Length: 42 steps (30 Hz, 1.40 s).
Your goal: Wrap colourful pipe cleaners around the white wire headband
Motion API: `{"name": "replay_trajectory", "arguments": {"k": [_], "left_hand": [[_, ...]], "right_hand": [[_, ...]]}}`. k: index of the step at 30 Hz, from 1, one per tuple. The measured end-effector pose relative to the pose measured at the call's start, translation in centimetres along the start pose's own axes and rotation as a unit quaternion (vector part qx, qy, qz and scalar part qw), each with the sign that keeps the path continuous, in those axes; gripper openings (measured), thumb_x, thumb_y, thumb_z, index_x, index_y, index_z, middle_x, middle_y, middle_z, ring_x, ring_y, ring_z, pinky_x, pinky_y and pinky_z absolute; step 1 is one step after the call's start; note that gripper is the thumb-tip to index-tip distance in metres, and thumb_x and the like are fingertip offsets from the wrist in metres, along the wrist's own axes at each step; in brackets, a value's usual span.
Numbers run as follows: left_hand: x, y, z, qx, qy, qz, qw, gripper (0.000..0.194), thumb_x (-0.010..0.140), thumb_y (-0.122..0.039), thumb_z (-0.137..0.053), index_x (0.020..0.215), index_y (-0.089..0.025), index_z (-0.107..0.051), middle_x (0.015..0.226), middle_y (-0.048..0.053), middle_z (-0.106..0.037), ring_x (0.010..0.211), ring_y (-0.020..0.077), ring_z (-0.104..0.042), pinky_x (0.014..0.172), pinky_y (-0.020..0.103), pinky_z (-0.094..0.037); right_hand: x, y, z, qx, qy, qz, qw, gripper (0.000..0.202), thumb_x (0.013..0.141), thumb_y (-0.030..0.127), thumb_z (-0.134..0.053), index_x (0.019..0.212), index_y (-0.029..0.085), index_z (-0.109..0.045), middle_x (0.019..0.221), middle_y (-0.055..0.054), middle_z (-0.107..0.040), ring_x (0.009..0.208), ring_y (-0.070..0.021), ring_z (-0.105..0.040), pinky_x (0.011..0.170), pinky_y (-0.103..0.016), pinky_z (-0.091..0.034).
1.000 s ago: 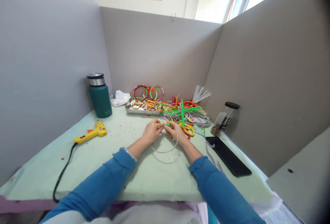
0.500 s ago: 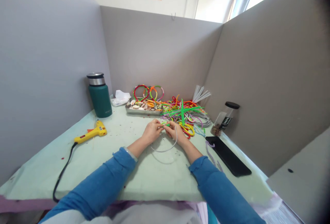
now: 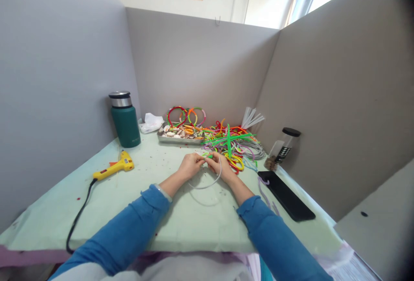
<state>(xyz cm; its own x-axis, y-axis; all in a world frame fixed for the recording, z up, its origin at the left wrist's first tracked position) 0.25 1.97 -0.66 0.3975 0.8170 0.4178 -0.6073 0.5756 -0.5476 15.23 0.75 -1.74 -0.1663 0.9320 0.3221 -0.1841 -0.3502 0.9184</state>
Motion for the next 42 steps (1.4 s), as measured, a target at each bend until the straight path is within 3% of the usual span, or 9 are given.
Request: {"name": "replay_trajectory", "arguments": {"k": [8, 13, 15, 18, 26, 36, 42], "left_hand": [[-0.1, -0.2, 0.2, -0.062, 0.026, 0.062, 0.996, 0.027, 0.076, -0.031, -0.051, 0.073, -0.014, -0.071, 0.059, 0.001, -0.062, 0.057, 0.0112, -0.050, 0.055, 0.020, -0.034], [0.0, 0.4, -0.3, -0.135, 0.016, 0.122, 0.983, 0.027, 0.072, -0.029, -0.055, 0.089, -0.013, -0.067, 0.059, -0.001, -0.061, 0.046, 0.0081, -0.048, 0.049, 0.019, -0.034], [0.0, 0.6, -0.5, -0.157, 0.009, 0.139, 0.978, 0.025, 0.070, -0.030, -0.058, 0.086, -0.013, -0.066, 0.055, -0.002, -0.059, 0.043, 0.0077, -0.047, 0.047, 0.019, -0.035], [-0.1, 0.7, -0.5, -0.156, 0.014, 0.149, 0.976, 0.020, 0.069, -0.031, -0.059, 0.076, -0.013, -0.065, 0.045, -0.004, -0.053, 0.040, 0.0072, -0.045, 0.046, 0.018, -0.034], [-0.3, 0.4, -0.3, -0.148, 0.053, 0.194, 0.968, 0.025, 0.072, -0.035, -0.057, 0.076, -0.012, -0.065, 0.043, -0.002, -0.054, 0.035, 0.0070, -0.042, 0.040, 0.018, -0.031], [-0.4, 0.4, -0.2, -0.167, 0.054, 0.181, 0.968, 0.026, 0.074, -0.036, -0.054, 0.074, -0.013, -0.066, 0.041, -0.002, -0.051, 0.034, 0.0074, -0.042, 0.038, 0.018, -0.032], [-0.4, 0.3, -0.3, -0.213, 0.067, 0.187, 0.957, 0.024, 0.075, -0.032, -0.053, 0.072, -0.011, -0.064, 0.033, -0.006, -0.038, 0.030, 0.0065, -0.034, 0.035, 0.018, -0.024]], "right_hand": [[-0.2, 0.5, -0.2, 0.036, 0.002, 0.002, 0.999, 0.029, 0.072, 0.043, -0.060, 0.081, 0.017, -0.051, 0.050, 0.006, -0.049, 0.041, -0.0078, -0.039, 0.041, -0.021, -0.028], [-0.2, 0.3, -0.1, 0.037, -0.005, 0.002, 0.999, 0.030, 0.072, 0.044, -0.060, 0.081, 0.017, -0.051, 0.051, 0.006, -0.049, 0.041, -0.0077, -0.039, 0.041, -0.021, -0.029], [-0.1, 0.3, -0.1, 0.029, -0.010, 0.000, 1.000, 0.029, 0.071, 0.043, -0.060, 0.080, 0.017, -0.052, 0.052, 0.005, -0.049, 0.042, -0.0077, -0.039, 0.042, -0.021, -0.029], [-0.1, 0.1, -0.1, 0.020, -0.017, -0.001, 1.000, 0.028, 0.071, 0.042, -0.060, 0.079, 0.017, -0.053, 0.051, 0.005, -0.049, 0.043, -0.0080, -0.040, 0.042, -0.021, -0.030], [-0.1, -0.2, 0.0, 0.003, -0.016, 0.004, 1.000, 0.024, 0.072, 0.038, -0.060, 0.077, 0.016, -0.055, 0.050, 0.006, -0.047, 0.044, -0.0081, -0.039, 0.043, -0.020, -0.029], [0.0, -0.4, 0.0, -0.016, -0.010, 0.010, 1.000, 0.024, 0.077, 0.041, -0.054, 0.080, 0.017, -0.054, 0.053, 0.004, -0.051, 0.044, -0.0083, -0.040, 0.043, -0.020, -0.031], [0.1, -0.8, 0.0, -0.016, -0.015, 0.005, 1.000, 0.026, 0.076, 0.042, -0.055, 0.081, 0.017, -0.055, 0.054, 0.004, -0.052, 0.044, -0.0086, -0.041, 0.043, -0.021, -0.031]]}}
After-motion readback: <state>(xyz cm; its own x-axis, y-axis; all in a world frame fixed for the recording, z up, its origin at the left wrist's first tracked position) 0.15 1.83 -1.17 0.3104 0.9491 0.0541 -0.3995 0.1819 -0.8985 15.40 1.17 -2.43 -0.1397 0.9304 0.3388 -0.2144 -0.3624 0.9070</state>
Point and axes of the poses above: each hand's wrist, its own x-axis towards the middle knuckle, its own z-axis out of the back of the hand, y = z × x, the point moved 1 cm from there along x, towards the middle knuckle
